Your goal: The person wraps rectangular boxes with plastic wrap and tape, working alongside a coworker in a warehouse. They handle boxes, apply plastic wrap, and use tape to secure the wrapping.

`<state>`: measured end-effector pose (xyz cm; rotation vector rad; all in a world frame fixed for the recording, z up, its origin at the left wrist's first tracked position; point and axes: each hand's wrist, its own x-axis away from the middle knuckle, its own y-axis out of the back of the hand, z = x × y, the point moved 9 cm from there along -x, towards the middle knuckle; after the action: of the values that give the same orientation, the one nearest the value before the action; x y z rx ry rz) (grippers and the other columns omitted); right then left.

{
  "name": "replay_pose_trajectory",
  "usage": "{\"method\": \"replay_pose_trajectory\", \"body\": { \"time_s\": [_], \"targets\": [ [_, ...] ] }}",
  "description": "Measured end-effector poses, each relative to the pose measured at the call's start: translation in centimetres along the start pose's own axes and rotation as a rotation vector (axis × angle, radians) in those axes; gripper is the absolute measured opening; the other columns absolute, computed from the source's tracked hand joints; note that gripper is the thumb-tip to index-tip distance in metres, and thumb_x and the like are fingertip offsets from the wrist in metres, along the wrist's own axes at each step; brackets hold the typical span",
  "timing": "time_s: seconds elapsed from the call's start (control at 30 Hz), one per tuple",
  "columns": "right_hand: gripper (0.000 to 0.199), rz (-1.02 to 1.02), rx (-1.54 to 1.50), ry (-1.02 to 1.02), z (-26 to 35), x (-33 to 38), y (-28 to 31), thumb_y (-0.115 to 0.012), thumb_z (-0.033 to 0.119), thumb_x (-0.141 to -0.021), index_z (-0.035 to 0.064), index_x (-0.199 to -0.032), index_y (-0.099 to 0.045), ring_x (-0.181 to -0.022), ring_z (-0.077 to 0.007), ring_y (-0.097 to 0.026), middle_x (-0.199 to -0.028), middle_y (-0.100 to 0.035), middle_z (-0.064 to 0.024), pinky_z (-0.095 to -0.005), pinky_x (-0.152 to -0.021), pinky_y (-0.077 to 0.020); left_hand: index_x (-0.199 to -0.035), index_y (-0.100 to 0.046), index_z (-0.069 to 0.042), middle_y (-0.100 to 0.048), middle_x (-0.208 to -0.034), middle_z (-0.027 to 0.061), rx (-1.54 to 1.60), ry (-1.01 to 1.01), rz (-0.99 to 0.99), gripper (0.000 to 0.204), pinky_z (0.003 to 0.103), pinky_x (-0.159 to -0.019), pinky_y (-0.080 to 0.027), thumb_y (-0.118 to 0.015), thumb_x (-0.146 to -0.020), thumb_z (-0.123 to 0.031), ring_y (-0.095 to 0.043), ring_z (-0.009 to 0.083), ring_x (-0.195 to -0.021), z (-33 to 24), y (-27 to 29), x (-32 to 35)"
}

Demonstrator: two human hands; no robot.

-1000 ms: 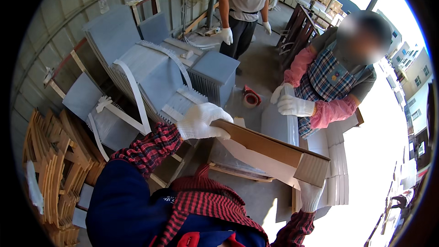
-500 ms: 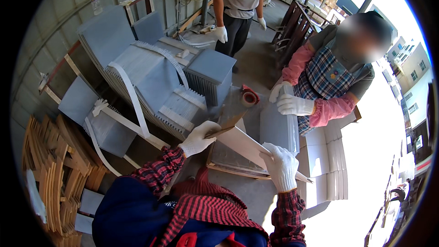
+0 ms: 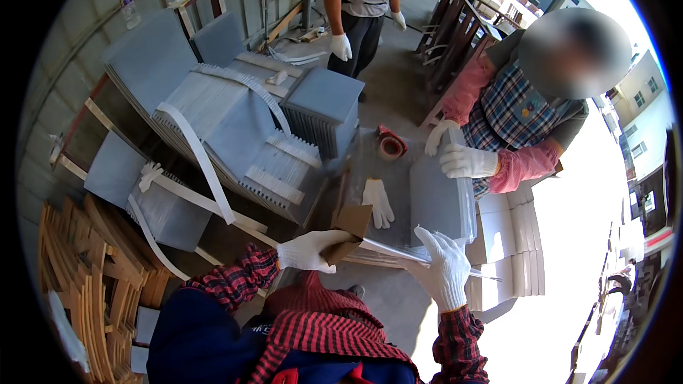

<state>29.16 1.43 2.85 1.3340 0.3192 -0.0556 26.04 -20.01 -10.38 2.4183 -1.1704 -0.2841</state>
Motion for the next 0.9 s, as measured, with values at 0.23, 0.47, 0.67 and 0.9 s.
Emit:
{"method": "replay_pose_trajectory", "body": {
  "time_s": [0.23,0.47,0.67,0.9],
  "targets": [
    [0.084,0.2,-0.041,0.016,2.2,0.4,-2.9,-0.088,0.051,-0.062,0.0144,-0.132,-0.061,-0.124,-0.0358,-0.058,-0.127,-0.067,-0.0099,-0.0492,-0.105,-0.0448,-0.137,-0.044,0.002,-0.055,-0.127,0.0268,-0.178,0.052,0.549,0.085,0.041,-0.098,-0.047,-0.084,-0.069,-0.03,-0.057,0.0371,-0.117,2.7,-3.9,-0.1],
    [0.08,0.153,-0.047,0.088,1.6,-0.7,-2.5,-0.062,0.065,-0.083,0.0103,-0.14,-0.051,-0.132,-0.042,-0.046,-0.135,-0.058,-0.0147,-0.0556,-0.11,-0.0358,-0.106,-0.069,0.005,-0.071,-0.097,0.0212,-0.064,-0.076,0.655,0.05,0.039,-0.078,-0.053,-0.079,-0.081,-0.037,-0.069,0.0299,-0.09,5.9,-4.2,-1.4],
    [0.058,0.03,-0.022,0.127,2.7,-1.3,-2.7,-0.041,0.056,-0.098,0.0098,-0.129,-0.058,-0.107,-0.033,-0.056,-0.115,-0.065,-0.0092,-0.0478,-0.093,-0.0438,-0.127,-0.06,0.001,-0.07,-0.113,0.0127,0.524,0.306,0.617,0.045,0.039,-0.09,-0.05,-0.068,-0.092,-0.025,-0.065,0.0253,-0.107,13.1,-5.1,-1.2],
    [0.045,0.331,-0.264,-0.088,1.6,0.5,-10.7,-0.042,0.046,-0.101,0.0135,-0.124,-0.063,-0.111,-0.0325,-0.059,-0.116,-0.068,-0.0112,-0.0452,-0.096,-0.0446,-0.13,-0.058,0.001,-0.068,-0.116,0.0118,0.719,0.296,0.486,0.045,0.038,-0.092,-0.05,-0.065,-0.094,-0.025,-0.064,0.0238,-0.108,8.9,-9.2,-6.6]
  ]
}}
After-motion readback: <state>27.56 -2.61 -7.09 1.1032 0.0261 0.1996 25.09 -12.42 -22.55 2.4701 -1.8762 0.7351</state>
